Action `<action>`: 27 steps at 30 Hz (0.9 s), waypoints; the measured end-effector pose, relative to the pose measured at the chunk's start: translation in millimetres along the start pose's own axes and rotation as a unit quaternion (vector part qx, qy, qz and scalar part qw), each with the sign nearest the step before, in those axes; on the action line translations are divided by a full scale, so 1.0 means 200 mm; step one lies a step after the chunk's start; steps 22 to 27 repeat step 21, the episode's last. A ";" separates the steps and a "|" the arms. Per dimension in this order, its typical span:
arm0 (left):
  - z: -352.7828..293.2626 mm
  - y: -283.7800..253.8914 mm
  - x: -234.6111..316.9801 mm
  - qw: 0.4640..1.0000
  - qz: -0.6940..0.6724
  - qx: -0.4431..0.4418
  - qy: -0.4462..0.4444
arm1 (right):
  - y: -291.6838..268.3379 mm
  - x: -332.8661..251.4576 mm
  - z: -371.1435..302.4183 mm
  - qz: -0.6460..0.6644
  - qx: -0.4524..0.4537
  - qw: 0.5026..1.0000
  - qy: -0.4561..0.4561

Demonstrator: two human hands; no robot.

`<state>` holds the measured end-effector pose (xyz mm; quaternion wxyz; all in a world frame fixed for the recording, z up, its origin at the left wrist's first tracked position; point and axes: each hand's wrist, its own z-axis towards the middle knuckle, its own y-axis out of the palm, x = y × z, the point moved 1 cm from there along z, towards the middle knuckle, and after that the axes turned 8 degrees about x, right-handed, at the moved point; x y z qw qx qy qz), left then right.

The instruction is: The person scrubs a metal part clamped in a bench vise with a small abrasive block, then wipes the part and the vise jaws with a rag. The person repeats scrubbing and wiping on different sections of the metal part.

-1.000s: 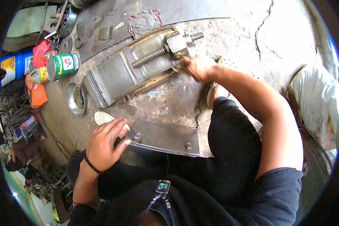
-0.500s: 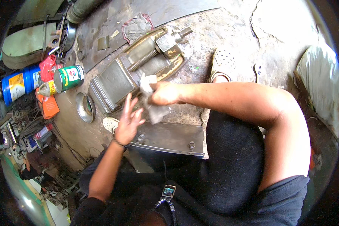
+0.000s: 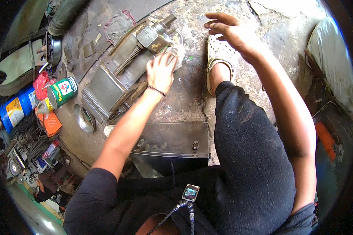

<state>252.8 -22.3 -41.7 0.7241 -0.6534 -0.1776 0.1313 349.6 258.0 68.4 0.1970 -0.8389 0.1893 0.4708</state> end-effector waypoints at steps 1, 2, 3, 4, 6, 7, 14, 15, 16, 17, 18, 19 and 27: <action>0.05 0.05 -0.01 0.997 0.053 -0.020 0.043 | -0.02 0.01 0.00 -0.010 -0.008 1.000 -0.014; 0.08 0.09 -0.01 0.990 0.100 -0.052 0.087 | -0.05 0.03 -0.01 -0.029 -0.004 0.999 -0.013; 0.08 0.12 0.00 0.985 0.119 -0.068 0.102 | -0.07 0.05 -0.02 -0.047 -0.001 0.999 -0.026; 0.07 0.13 0.00 0.979 0.134 -0.096 0.118 | -0.09 0.07 -0.02 -0.062 -0.005 0.998 -0.013; 0.01 0.14 0.02 0.973 0.150 -0.130 0.118 | -0.09 0.09 -0.04 -0.091 -0.031 0.995 -0.009; -0.01 0.15 0.04 0.975 0.152 -0.129 0.104 | -0.10 0.09 -0.05 -0.100 -0.047 0.994 -0.002; 0.03 0.28 0.02 0.990 0.045 -0.126 0.033 | -0.07 0.09 -0.05 -0.135 -0.056 0.988 -0.049; 0.01 0.28 0.03 0.995 0.022 -0.096 0.013 | -0.08 0.09 -0.05 -0.133 -0.058 0.988 -0.056; 0.01 0.28 0.04 0.995 0.008 -0.098 -0.007 | -0.09 0.09 -0.04 -0.131 -0.057 0.988 -0.063; 0.01 0.28 0.05 0.998 -0.009 -0.066 -0.019 | -0.10 0.10 -0.04 -0.138 -0.057 0.987 -0.059; 0.00 0.27 0.06 0.996 -0.021 -0.077 -0.037 | -0.11 0.11 -0.03 -0.148 -0.054 0.986 -0.051; -0.01 0.26 0.07 0.995 -0.038 -0.073 -0.057 | -0.13 0.12 -0.05 -0.143 -0.044 0.987 -0.059; -0.06 0.23 0.04 0.986 -0.031 -0.140 -0.087 | -0.15 0.16 -0.02 -0.148 -0.042 0.988 -0.030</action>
